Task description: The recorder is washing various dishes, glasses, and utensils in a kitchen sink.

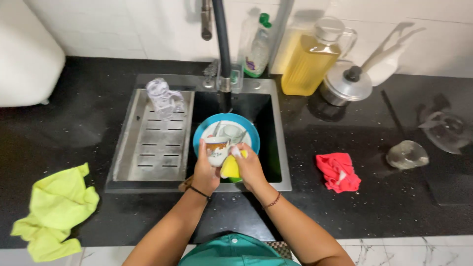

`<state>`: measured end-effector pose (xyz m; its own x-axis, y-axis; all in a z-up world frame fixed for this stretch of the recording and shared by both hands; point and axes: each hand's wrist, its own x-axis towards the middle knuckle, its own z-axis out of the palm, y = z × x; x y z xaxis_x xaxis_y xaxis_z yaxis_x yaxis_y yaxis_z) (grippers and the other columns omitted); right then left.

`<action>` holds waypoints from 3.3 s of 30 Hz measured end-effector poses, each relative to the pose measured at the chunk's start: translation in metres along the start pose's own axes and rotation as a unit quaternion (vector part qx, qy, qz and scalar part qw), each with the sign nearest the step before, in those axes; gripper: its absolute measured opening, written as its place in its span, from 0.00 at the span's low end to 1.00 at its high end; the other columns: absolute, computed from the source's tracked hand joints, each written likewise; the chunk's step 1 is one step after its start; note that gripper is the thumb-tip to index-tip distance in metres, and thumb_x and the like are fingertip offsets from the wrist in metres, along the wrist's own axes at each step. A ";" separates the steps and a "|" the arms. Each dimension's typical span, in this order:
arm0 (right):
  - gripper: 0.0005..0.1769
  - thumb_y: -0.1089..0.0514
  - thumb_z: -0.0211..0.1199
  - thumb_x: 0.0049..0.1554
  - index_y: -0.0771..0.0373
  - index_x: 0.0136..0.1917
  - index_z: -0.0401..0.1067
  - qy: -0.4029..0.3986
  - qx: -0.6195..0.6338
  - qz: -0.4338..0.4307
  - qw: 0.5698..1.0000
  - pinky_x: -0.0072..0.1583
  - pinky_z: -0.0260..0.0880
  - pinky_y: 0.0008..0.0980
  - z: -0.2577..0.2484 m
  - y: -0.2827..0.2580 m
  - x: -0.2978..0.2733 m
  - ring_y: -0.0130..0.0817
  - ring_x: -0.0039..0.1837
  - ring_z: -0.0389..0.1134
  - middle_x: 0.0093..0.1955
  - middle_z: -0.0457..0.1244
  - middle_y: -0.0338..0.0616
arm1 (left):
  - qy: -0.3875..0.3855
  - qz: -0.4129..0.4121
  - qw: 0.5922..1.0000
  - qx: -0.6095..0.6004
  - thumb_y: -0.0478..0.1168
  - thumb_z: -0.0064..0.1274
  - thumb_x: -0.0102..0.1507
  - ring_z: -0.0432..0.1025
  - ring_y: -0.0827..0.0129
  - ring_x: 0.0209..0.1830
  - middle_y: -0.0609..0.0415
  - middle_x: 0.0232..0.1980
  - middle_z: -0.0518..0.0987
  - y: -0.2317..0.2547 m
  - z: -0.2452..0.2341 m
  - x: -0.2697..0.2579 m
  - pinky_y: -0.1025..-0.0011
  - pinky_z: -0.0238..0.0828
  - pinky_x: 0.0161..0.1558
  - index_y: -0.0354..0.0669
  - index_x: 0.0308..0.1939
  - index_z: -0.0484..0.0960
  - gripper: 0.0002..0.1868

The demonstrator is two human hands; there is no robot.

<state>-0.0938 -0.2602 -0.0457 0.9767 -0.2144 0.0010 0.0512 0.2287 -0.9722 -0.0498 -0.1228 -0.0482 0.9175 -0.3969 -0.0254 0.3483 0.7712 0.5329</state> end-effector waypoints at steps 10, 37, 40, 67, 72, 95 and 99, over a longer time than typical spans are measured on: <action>0.12 0.54 0.60 0.66 0.65 0.45 0.70 0.135 -0.206 -0.219 0.944 0.50 0.67 0.31 -0.121 -0.091 -0.006 0.29 0.46 0.64 0.43 0.63 0.42 | 0.040 -0.049 0.995 0.074 0.59 0.35 0.70 0.74 0.57 0.61 0.52 0.64 0.77 -0.043 0.017 0.000 0.52 0.76 0.49 0.51 0.72 0.67 0.30; 0.06 0.55 0.68 0.67 0.58 0.50 0.77 0.317 -0.734 -0.135 0.585 0.57 0.71 0.43 -0.455 -0.118 -0.070 0.47 0.54 0.71 0.52 0.69 0.47 | 0.123 -0.032 0.990 0.058 0.64 0.37 0.67 0.70 0.56 0.65 0.53 0.68 0.73 0.014 -0.032 0.003 0.53 0.74 0.54 0.55 0.73 0.66 0.34; 0.08 0.56 0.68 0.68 0.60 0.49 0.75 0.288 -0.727 -0.159 0.603 0.57 0.71 0.39 -0.416 -0.133 -0.058 0.46 0.55 0.72 0.52 0.69 0.47 | 0.108 0.005 0.994 0.036 0.63 0.40 0.68 0.70 0.54 0.66 0.50 0.68 0.72 0.019 -0.032 0.002 0.50 0.74 0.59 0.50 0.72 0.65 0.34; 0.06 0.53 0.65 0.54 0.57 0.40 0.73 -0.264 -0.643 -0.159 0.702 0.42 0.71 0.43 -0.077 -0.058 0.010 0.45 0.43 0.71 0.39 0.68 0.40 | 0.014 0.068 0.998 -0.005 0.57 0.41 0.71 0.66 0.58 0.71 0.49 0.72 0.69 0.009 -0.039 -0.001 0.56 0.66 0.68 0.43 0.77 0.60 0.34; 0.08 0.51 0.67 0.52 0.56 0.42 0.78 -0.266 -0.648 -0.162 0.695 0.43 0.72 0.43 -0.091 -0.044 0.009 0.46 0.44 0.72 0.43 0.71 0.41 | 0.032 0.042 0.999 -0.001 0.57 0.42 0.70 0.67 0.57 0.69 0.50 0.71 0.69 0.011 -0.040 0.001 0.57 0.70 0.65 0.45 0.76 0.60 0.34; 0.11 0.57 0.58 0.53 0.57 0.37 0.80 -0.534 -0.726 -0.138 0.410 0.47 0.73 0.46 -0.115 0.035 0.055 0.50 0.45 0.73 0.38 0.70 0.48 | 0.052 0.022 0.998 0.015 0.54 0.37 0.72 0.68 0.59 0.69 0.51 0.70 0.70 0.005 -0.045 0.010 0.59 0.68 0.66 0.46 0.76 0.61 0.31; 0.13 0.54 0.58 0.54 0.58 0.36 0.80 -0.530 -0.726 -0.146 0.413 0.46 0.72 0.47 -0.122 0.070 0.061 0.51 0.44 0.73 0.39 0.71 0.48 | 0.041 0.039 0.998 0.022 0.54 0.38 0.72 0.68 0.58 0.67 0.50 0.69 0.71 0.006 -0.044 0.008 0.57 0.69 0.64 0.45 0.76 0.61 0.31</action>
<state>-0.0559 -0.3733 -0.1426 0.5543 0.6807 -0.4790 0.7722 -0.6353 -0.0092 -0.0317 -0.0997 -0.0826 0.9548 -0.2930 -0.0505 0.2682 0.7753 0.5719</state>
